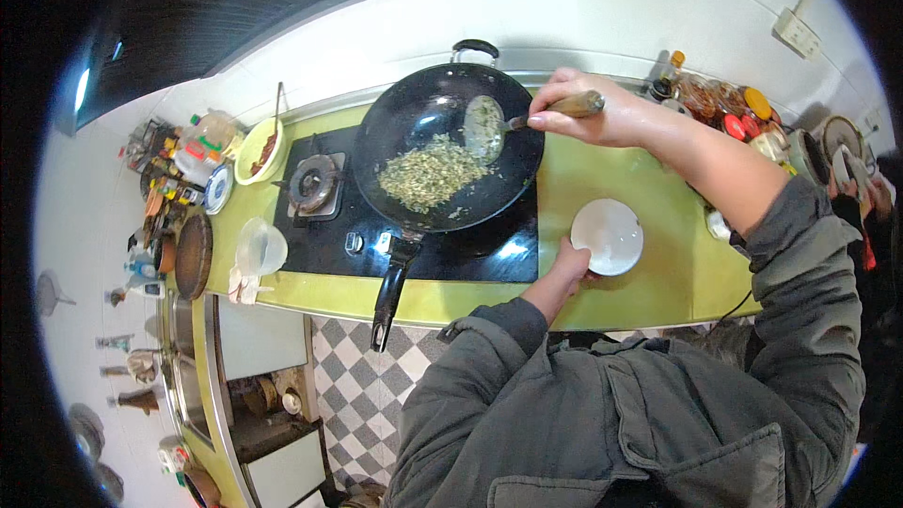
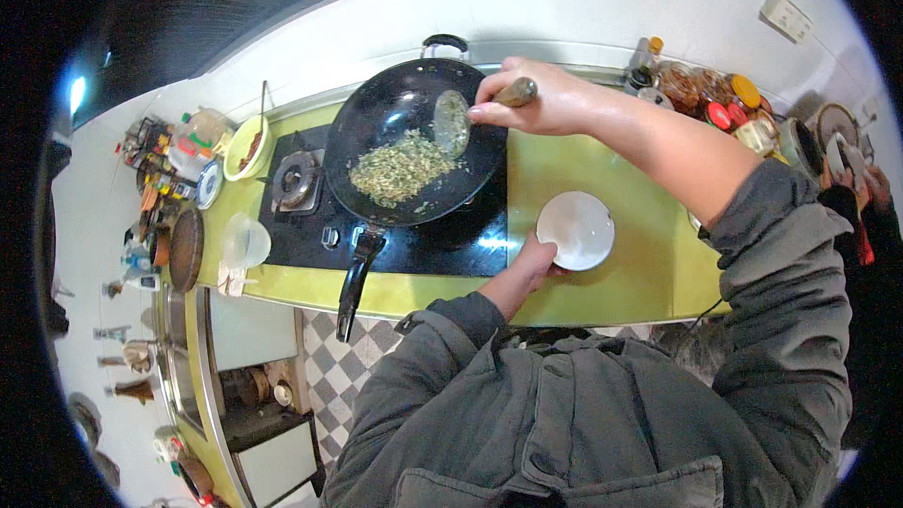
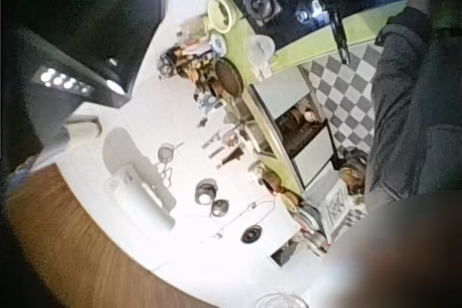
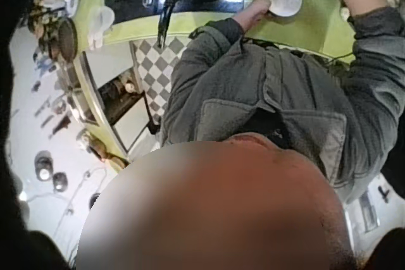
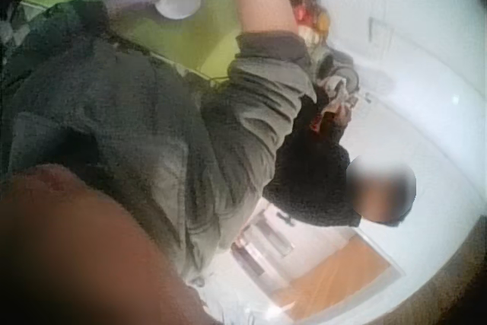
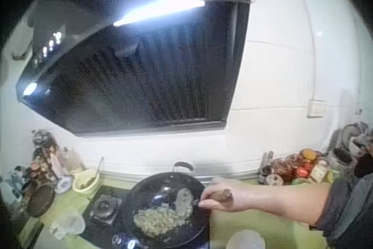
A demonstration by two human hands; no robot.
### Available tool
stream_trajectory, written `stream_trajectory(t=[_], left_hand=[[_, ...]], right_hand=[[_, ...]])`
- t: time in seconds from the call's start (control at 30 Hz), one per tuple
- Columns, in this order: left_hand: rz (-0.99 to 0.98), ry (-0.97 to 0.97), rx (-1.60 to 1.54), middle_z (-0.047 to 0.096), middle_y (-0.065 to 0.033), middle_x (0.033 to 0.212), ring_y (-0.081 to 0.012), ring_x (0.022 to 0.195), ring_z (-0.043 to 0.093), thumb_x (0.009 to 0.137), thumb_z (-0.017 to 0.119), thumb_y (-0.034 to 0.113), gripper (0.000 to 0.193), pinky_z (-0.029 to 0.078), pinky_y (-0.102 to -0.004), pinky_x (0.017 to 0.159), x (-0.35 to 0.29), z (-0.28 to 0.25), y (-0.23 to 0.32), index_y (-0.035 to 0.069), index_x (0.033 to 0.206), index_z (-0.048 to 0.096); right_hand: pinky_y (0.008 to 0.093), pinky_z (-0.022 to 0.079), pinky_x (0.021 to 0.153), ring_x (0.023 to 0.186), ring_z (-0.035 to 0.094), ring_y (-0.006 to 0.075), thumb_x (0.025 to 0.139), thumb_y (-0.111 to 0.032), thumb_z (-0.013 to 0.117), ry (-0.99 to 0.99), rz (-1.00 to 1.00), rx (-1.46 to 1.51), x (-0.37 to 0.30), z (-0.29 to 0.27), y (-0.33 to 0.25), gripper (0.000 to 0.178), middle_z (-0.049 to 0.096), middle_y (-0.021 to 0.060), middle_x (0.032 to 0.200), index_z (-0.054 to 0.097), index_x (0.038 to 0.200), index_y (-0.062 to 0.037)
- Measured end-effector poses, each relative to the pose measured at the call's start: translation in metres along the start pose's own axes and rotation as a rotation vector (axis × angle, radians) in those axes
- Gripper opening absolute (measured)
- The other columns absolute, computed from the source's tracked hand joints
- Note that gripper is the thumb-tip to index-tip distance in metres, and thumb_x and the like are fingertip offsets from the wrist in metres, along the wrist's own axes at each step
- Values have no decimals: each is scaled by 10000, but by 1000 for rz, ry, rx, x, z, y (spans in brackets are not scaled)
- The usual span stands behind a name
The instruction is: The person scoops rice from a rice cooker into a bowl, rinses the cooker and utensil, then stirs chopped vegetables in a wok on the stove. They retrieve a bowl from a dish rack, transfer the cooked vegetables into it, and place the bowl on a dining table with other dishes.
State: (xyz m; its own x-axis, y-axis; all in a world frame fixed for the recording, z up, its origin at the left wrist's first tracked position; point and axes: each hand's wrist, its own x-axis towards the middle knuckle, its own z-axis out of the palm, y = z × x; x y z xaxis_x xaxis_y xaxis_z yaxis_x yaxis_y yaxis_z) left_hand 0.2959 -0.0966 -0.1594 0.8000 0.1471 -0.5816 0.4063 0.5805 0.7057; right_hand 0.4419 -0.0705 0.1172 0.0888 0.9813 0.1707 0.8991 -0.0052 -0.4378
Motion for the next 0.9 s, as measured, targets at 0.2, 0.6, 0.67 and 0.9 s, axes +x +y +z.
stream_trajectory(t=[0.2,0.6,0.67,0.9], left_hand=[[76,41,-52,455,-195,1188,-342,1032,567,758,509,29,650,576,-452,703,-126,-17,60,54,1344,228],[866,1168,643,455,-177,1230,-282,1116,501,684,838,174,842,497,-411,879,-338,-140,127,22,1327,317],[806,1459,1117,457,-198,1214,-323,1106,500,619,877,169,916,456,-429,908,-341,-168,133,16,1334,326],[666,949,-171,375,-178,1370,-361,1187,473,896,635,348,720,550,-515,712,-338,-216,166,159,1427,187]], right_hand=[[251,541,580,649,641,124,856,-412,604,-119,402,325,32,-50,21,343,638,44,752,652,986,-99],[290,571,701,799,673,186,953,-299,518,149,613,1221,-11,121,34,333,660,129,956,605,1150,-45],[299,575,722,818,674,201,959,-258,510,341,608,1383,-19,154,22,314,652,142,940,597,1157,-30],[294,576,733,832,676,209,967,-223,492,551,630,1541,-50,171,-4,313,654,167,956,573,1172,0]])
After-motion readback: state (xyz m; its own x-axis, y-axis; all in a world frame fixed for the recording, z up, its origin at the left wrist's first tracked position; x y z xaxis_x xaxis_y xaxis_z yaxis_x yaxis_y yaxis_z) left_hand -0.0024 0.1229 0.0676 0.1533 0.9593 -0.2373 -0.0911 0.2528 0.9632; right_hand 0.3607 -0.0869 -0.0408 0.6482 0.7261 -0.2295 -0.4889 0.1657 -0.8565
